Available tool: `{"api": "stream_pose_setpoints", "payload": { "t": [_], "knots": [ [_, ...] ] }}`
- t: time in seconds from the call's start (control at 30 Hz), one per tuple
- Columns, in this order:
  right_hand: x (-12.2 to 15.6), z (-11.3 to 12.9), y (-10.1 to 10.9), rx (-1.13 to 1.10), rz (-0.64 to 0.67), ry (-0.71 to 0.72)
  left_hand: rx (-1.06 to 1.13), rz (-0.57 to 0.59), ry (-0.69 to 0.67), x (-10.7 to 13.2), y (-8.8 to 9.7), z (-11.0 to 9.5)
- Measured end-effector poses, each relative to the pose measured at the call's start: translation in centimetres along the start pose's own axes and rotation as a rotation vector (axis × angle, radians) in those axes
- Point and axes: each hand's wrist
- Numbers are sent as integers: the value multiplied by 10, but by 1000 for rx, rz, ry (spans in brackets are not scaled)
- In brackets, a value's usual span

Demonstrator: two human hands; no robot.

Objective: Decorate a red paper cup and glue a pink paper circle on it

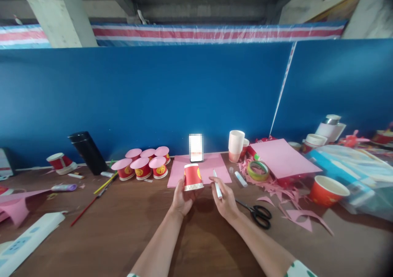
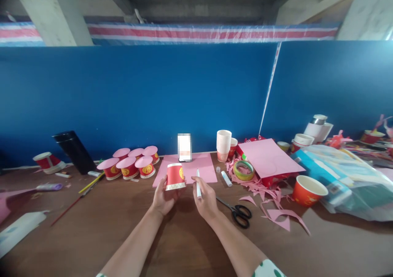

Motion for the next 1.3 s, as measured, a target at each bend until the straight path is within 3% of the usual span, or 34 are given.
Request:
{"api": "stream_pose_setpoints", "payload": {
  "t": [0.3, 0.57, 0.77, 1.3],
  "knots": [
    [-1, 2, 2, -6, -11, -6, -77, -41, 2, -1, -1, 5],
    [-7, 15, 18, -67, -75, 36, -99, -129, -47, -8, 4, 9],
    [-2, 19, 14, -126, -70, -18, -110, -160, -59, -14, 6, 11],
    [-1, 27, 12, -111, 6, 81, -265, -116, -144, -14, 9, 20]
  ]
}}
Point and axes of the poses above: each hand's wrist, its own x-axis away from the middle knuckle, its own y-axis out of the back of the hand, z = x × y, and after that the axes turned 7 degrees about y, right-handed
